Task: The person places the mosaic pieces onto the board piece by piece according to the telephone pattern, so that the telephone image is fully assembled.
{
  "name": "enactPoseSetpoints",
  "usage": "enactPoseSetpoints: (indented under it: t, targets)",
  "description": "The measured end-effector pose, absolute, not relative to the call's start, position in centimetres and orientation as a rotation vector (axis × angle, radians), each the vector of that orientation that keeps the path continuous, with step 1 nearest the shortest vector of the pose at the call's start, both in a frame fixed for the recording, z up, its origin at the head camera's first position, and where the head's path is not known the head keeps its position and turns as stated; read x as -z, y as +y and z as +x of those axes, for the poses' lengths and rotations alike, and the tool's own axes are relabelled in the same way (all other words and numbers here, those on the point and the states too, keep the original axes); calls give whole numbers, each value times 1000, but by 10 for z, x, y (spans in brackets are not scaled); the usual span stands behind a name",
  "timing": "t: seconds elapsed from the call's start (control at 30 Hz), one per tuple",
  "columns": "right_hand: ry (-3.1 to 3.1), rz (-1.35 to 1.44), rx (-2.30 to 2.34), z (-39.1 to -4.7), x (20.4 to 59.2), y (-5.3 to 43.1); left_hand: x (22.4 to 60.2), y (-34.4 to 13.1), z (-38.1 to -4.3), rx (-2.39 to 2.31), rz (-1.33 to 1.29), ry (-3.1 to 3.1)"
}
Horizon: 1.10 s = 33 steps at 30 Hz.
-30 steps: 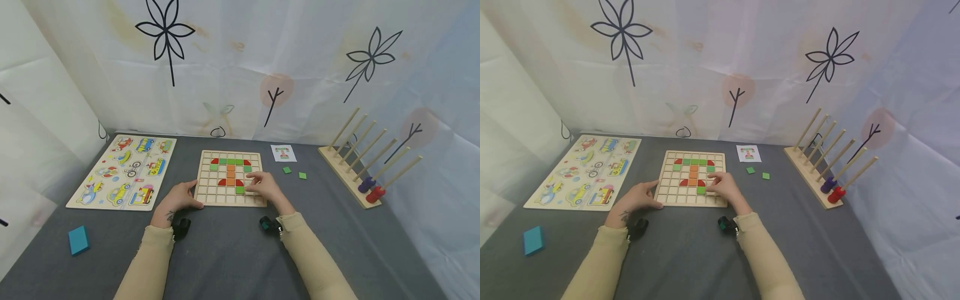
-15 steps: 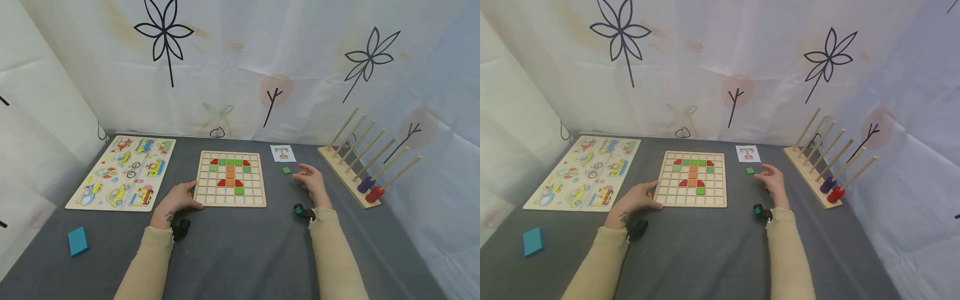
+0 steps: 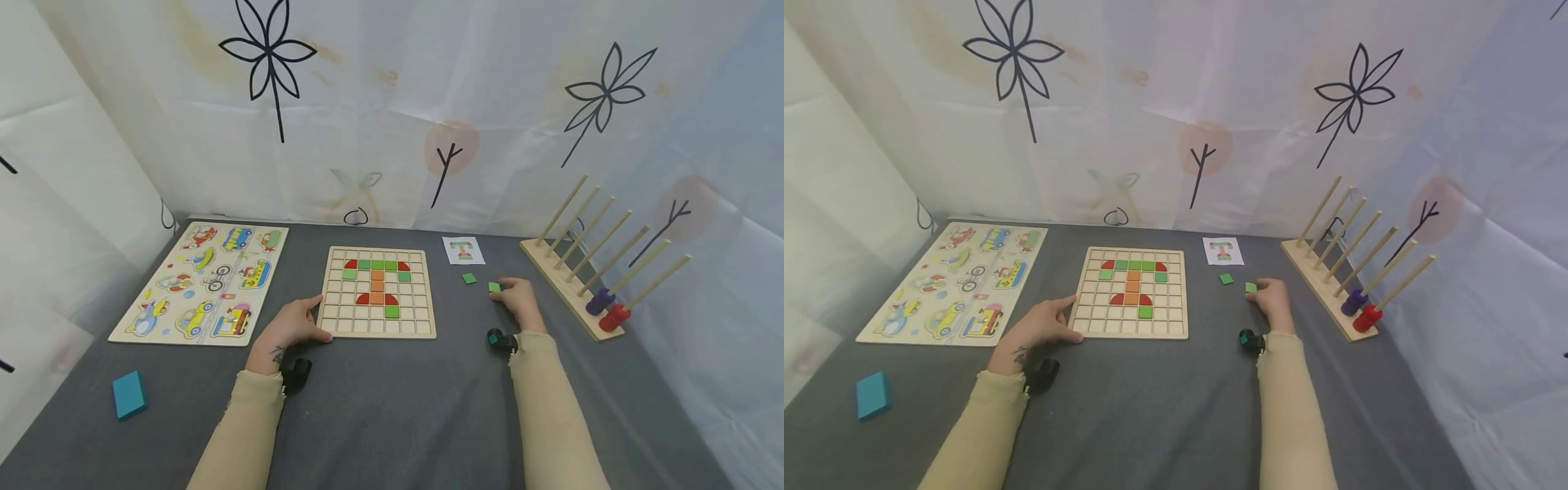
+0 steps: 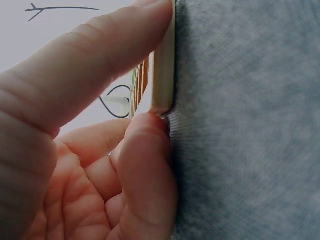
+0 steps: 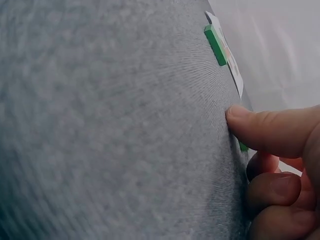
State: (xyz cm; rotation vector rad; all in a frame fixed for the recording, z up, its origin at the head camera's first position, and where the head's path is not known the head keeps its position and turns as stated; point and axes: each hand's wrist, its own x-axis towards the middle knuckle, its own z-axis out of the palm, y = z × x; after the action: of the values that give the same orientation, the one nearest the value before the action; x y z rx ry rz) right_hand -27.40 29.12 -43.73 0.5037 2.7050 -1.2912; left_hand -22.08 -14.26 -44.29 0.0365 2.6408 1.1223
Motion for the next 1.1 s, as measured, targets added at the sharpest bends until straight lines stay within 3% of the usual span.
enactPoseSetpoints:
  t: [0.47,0.83,1.1]
  targets:
    - [2854,523,1253,-269,436,279,442,-144,-219,-1142,36,2619]
    - [2581,242,1852,-269,426,217,441,-144,-219,-1136,46,2611]
    - [2244,77,2047,-261,435,165,441,-144,-220,-1141,53,2598]
